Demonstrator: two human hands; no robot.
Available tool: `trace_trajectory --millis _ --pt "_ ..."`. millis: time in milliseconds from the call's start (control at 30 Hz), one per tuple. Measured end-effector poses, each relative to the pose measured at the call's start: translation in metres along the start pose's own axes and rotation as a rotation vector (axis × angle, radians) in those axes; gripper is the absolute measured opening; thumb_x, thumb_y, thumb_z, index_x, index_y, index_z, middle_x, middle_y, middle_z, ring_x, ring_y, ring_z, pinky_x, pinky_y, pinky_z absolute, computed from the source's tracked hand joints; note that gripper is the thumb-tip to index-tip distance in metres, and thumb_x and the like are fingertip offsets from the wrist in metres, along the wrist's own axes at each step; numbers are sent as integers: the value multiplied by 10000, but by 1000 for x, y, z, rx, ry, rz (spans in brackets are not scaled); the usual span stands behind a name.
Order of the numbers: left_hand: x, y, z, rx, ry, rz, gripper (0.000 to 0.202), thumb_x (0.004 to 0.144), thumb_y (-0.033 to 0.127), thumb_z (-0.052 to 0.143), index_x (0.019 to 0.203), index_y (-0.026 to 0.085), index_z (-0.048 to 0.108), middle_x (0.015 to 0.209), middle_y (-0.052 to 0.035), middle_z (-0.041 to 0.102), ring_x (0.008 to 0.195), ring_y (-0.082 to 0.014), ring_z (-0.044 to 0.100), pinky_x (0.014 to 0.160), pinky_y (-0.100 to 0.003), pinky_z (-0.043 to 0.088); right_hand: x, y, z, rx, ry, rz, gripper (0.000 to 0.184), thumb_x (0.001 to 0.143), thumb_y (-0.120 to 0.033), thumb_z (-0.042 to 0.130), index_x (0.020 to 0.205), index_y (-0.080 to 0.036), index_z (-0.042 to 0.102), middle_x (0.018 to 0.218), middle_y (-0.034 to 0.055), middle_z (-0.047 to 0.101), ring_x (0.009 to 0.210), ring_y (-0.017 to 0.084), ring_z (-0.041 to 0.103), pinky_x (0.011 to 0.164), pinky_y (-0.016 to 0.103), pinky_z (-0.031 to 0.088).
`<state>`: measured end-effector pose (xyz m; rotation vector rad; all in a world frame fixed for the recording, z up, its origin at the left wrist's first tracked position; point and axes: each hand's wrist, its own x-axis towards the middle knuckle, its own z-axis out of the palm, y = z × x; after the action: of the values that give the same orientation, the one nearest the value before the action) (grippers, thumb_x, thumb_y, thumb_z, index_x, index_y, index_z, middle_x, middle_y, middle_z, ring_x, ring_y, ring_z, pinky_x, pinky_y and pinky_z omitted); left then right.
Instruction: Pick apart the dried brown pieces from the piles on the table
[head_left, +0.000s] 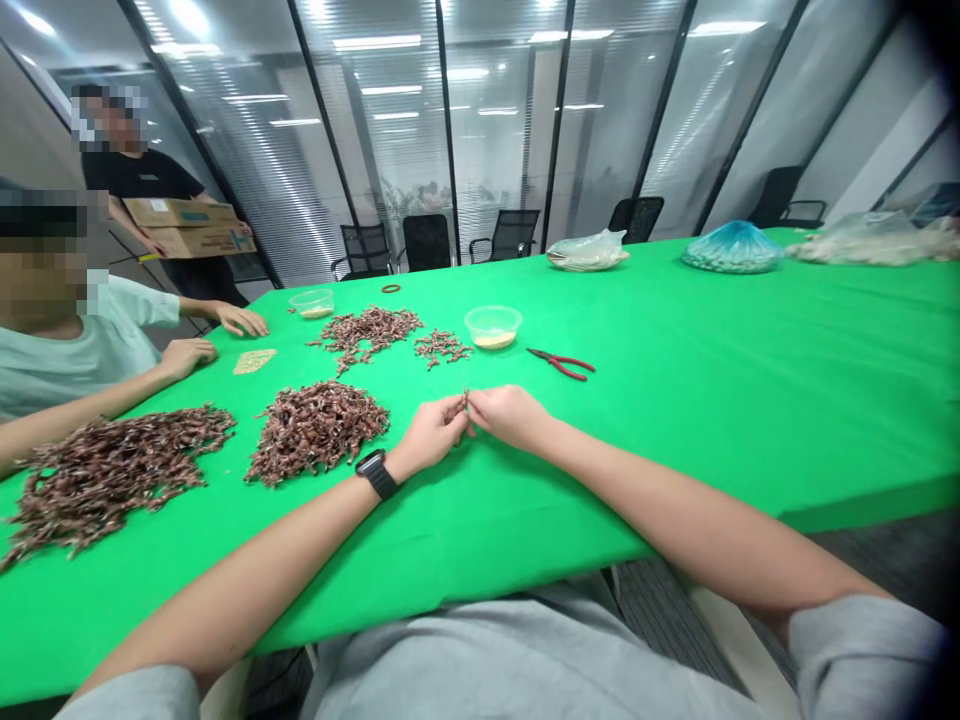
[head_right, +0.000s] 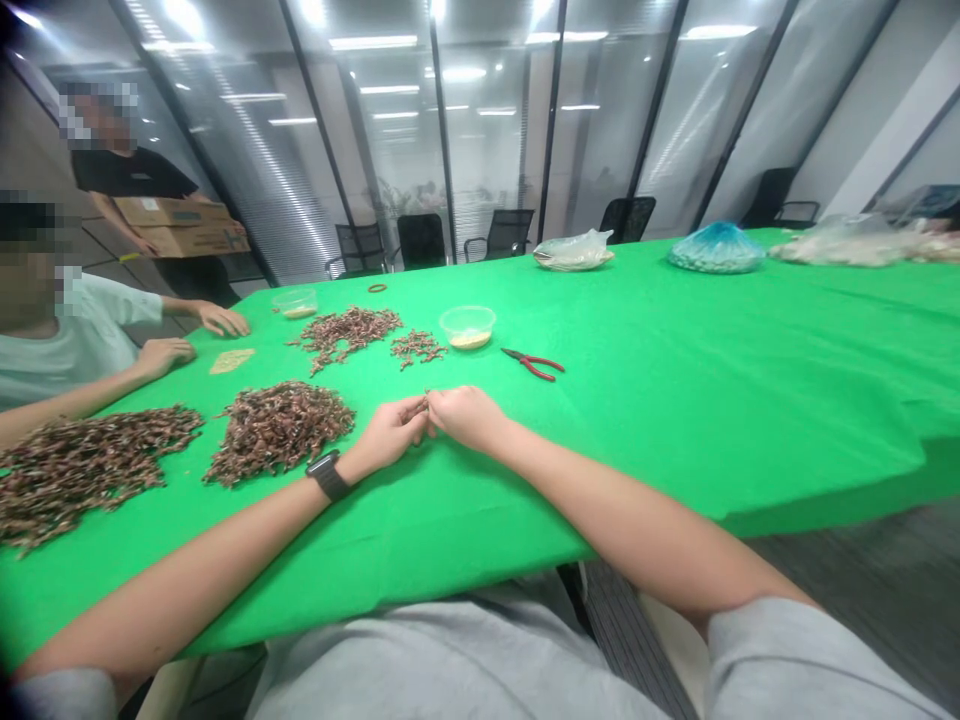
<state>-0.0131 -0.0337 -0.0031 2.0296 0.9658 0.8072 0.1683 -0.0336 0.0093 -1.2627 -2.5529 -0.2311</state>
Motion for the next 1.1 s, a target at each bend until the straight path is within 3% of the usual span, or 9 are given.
trace_trajectory --millis 467,733,1100 --pt "2 -3 -1 -32 -5 18 272 963 283 433 845 140 634 583 27 576 514 -90 490 542 -205 370 -2 2 -1 62 44 -19 220 1006 -224 506 909 -132 681 811 90 741 693 170 652 636 274 327" --pt "0 2 0 25 -16 43 273 979 295 424 860 147 620 607 34 559 544 -92 486 570 -209 365 -2 4 8 352 153 22 172 918 -146 574 762 -155 644 703 28 715 603 119 590 625 229 343" --pt "-2 6 -1 24 17 46 328 1011 337 405 835 146 605 600 32 546 543 -97 484 583 -216 369 -1 -2 0 147 51 60 278 995 -247 497 825 -165 701 808 82 746 702 170 654 660 268 339"
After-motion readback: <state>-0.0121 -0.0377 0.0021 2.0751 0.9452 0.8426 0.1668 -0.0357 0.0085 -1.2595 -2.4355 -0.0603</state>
